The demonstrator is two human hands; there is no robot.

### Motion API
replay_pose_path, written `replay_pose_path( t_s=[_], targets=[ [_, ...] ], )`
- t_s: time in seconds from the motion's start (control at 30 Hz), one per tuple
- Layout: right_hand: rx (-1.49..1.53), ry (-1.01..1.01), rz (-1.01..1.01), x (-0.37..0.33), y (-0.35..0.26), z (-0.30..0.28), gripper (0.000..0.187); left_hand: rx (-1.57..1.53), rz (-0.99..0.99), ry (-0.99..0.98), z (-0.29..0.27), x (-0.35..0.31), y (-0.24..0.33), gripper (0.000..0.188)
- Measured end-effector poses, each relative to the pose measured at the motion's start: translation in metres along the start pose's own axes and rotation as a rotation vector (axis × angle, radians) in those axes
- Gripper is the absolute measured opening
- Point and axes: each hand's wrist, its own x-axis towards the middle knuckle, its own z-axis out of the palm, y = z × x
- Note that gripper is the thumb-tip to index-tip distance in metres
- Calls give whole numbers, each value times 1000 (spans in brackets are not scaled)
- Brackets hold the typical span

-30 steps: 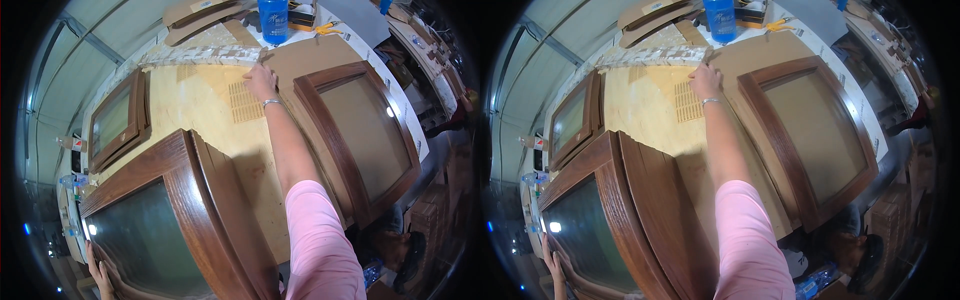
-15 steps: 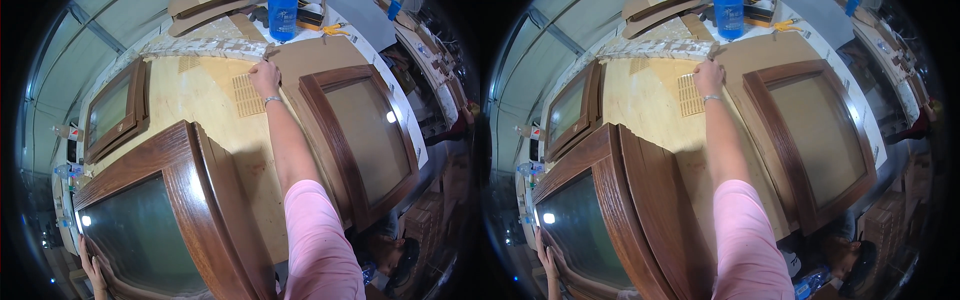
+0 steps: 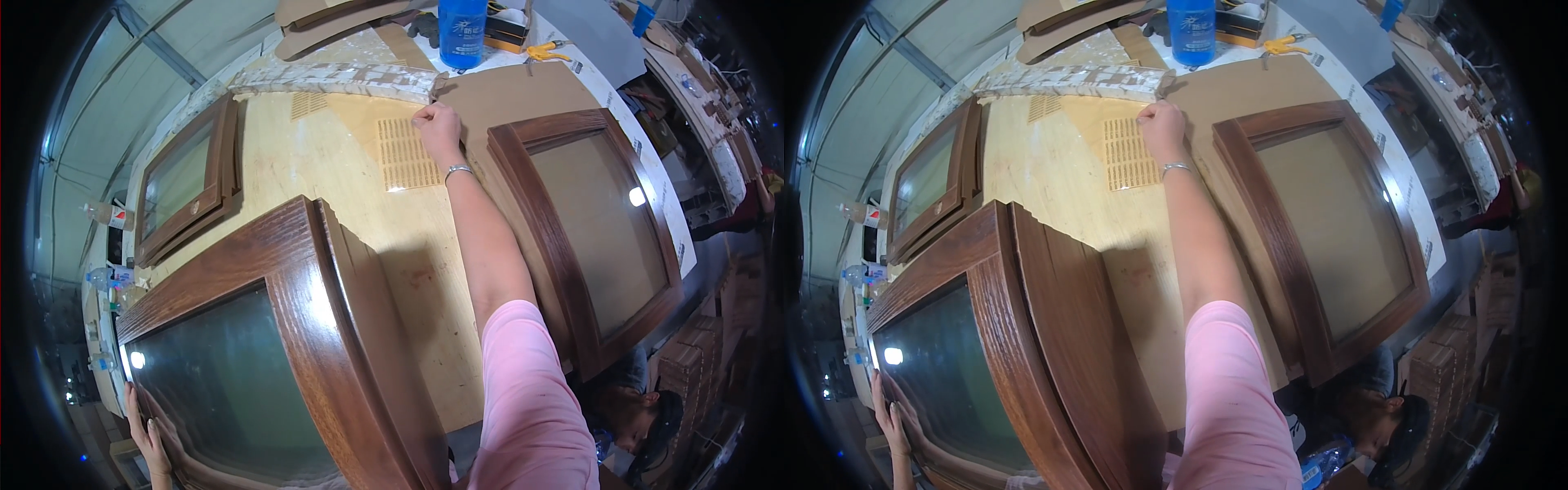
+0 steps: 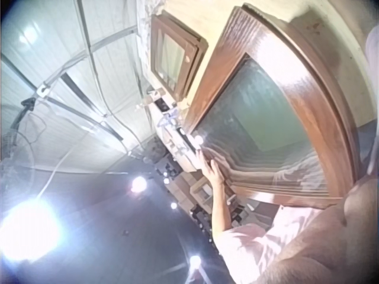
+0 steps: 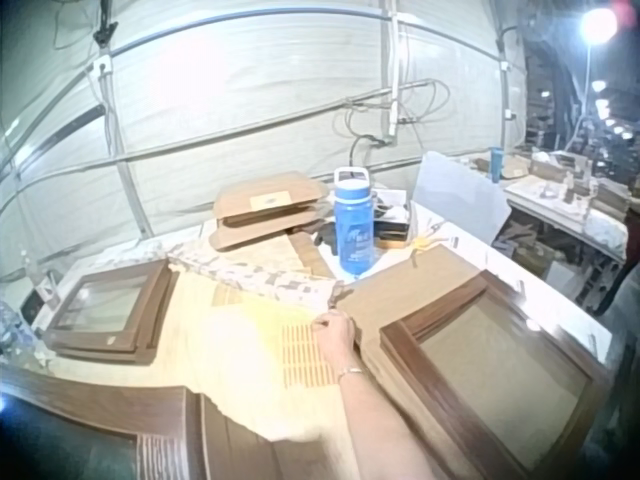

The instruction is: The person cleans glass panes in wooden cabinet doors by hand with a cloth and liquid, removes small splinters or debris from the wood with a tool, and sands the wooden frame using a sanding block.

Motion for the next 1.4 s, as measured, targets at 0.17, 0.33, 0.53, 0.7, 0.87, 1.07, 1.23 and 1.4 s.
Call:
replay_pose_path(
  t_s=[0.17,0.33,0.53,0.7,0.87,1.07,1.23,1.4],
  targets=[
    [63,72,-16,-7,-17,-14,3,35,-25,0,0,-4,-6,60],
    [159,175,-88,-13,-26,-21,5,37,-16,10,0,-2,-3,61],
    [517,163,152,-6,-23,-19,4,-8,10,16,1,2,2,59],
    [754,229,386,-10,-36,-22,4,-26,-2,17,3,-1,-1,59],
    [864,216,592,-11,-27,-32,7,-30,20,19,3,2,0,58],
    [796,133,582,-15,-36,-46,12,-51,28,26,0,-3,8,56],
    [891,-21,513,-17,-100,-97,19,-91,67,14,-3,6,26,56],
    [848,-337,303,-39,-244,-141,17,-60,87,43,-7,-3,25,54]
  ],
)
